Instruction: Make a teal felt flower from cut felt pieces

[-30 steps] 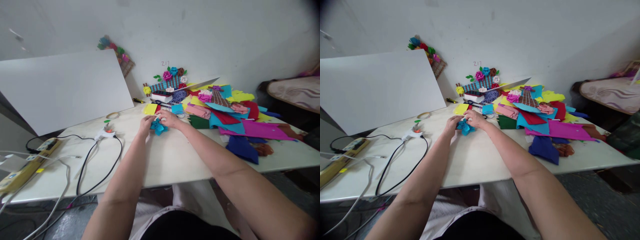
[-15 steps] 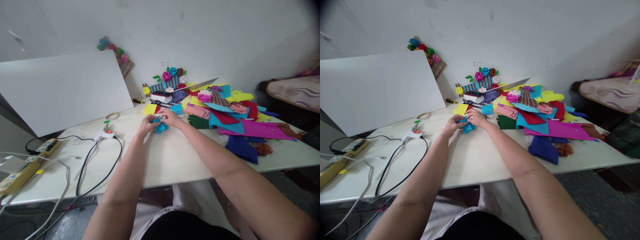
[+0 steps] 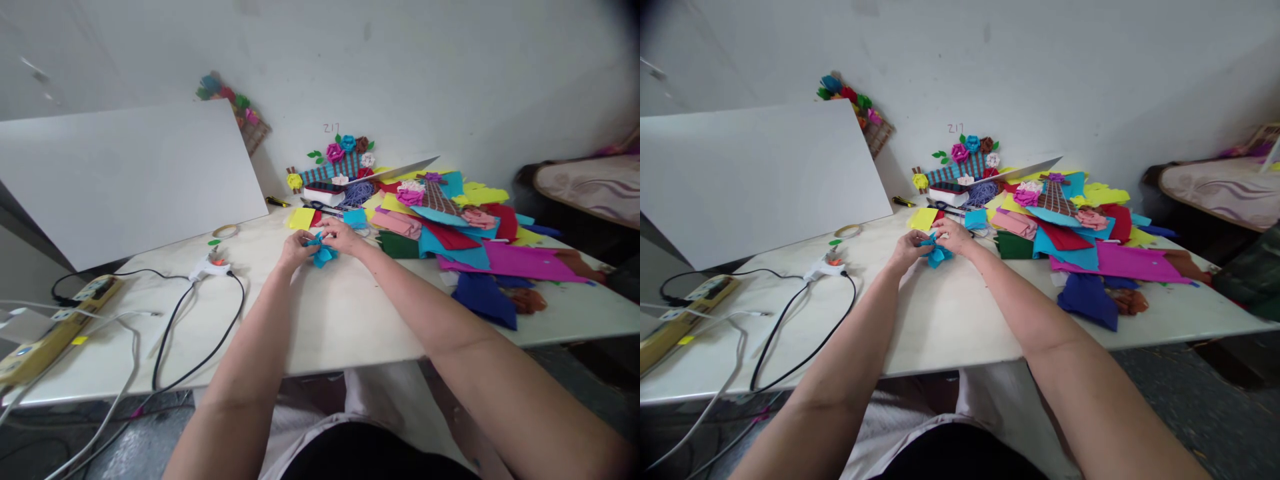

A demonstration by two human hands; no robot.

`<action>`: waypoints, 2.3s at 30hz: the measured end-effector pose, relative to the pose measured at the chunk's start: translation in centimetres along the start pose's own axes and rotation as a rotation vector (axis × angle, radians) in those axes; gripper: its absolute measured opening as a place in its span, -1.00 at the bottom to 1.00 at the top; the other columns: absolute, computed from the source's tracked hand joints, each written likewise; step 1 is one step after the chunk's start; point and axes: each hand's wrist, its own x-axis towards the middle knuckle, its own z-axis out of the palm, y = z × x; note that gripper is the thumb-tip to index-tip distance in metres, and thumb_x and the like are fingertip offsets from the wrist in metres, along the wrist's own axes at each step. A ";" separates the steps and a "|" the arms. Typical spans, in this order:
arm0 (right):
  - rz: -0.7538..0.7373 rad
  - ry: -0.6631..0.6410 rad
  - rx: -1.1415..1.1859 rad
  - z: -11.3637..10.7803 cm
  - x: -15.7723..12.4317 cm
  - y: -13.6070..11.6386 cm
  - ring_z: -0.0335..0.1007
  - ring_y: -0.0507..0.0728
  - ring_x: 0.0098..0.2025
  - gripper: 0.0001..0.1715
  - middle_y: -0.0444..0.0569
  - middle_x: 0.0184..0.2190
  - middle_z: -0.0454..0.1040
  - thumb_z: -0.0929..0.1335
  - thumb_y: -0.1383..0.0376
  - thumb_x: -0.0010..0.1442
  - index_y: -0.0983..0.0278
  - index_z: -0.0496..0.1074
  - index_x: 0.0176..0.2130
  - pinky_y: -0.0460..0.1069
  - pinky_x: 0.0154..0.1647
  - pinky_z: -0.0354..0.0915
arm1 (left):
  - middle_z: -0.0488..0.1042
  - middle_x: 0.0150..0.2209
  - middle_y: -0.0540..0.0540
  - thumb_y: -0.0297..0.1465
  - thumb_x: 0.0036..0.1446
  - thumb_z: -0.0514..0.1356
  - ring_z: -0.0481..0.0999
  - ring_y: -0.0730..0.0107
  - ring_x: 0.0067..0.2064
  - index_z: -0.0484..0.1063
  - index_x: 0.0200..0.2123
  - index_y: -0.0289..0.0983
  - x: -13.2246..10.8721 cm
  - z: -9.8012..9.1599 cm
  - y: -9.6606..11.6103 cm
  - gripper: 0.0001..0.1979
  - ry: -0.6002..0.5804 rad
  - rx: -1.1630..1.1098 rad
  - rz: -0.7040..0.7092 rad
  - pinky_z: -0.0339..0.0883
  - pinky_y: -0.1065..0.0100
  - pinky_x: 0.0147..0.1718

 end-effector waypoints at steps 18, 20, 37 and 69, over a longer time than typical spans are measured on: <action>0.007 0.018 -0.050 0.0 0.0 -0.9 0.36 0.13 -0.13 -0.92 -0.01 -0.20 0.42 0.35 0.41 -0.10 0.27 0.44 -0.56 0.05 -0.07 0.28 | 0.45 -0.51 0.01 -0.34 -0.34 0.35 0.38 0.47 -0.49 0.47 -0.38 -0.35 0.1 0.4 -0.2 -0.65 -0.020 -0.034 -0.036 0.29 0.41 -0.47; 0.004 0.035 -0.028 0.1 0.0 -1.1 0.36 0.12 -0.13 -0.92 -0.02 -0.20 0.43 0.34 0.42 -0.11 0.27 0.43 -0.57 0.03 -0.10 0.28 | 0.45 -0.50 0.01 -0.35 -0.34 0.35 0.37 0.50 -0.49 0.47 -0.38 -0.35 0.1 0.5 -0.2 -0.66 0.002 -0.036 -0.004 0.26 0.43 -0.47; 0.366 0.051 0.283 -0.8 0.0 -2.0 0.38 0.06 -0.34 -0.85 -0.07 -0.45 0.50 0.34 0.34 -0.11 0.34 0.47 -0.44 -0.03 -0.23 0.28 | 0.44 -0.50 0.02 -0.34 -0.33 0.35 0.37 0.49 -0.48 0.47 -0.40 -0.33 -0.1 0.6 0.1 -0.68 -0.018 -0.014 0.027 0.25 0.43 -0.44; 0.511 -0.149 0.117 -1.3 -0.1 -1.8 0.18 -0.06 -0.59 -0.95 -0.19 -0.69 0.35 0.35 0.43 -0.17 0.36 0.46 -0.56 -0.14 -0.55 0.10 | 0.41 -0.56 0.03 -0.34 -0.23 0.26 0.32 0.48 -0.52 0.50 -0.43 -0.32 -0.4 0.4 0.6 -0.77 -0.051 0.181 0.052 0.20 0.43 -0.49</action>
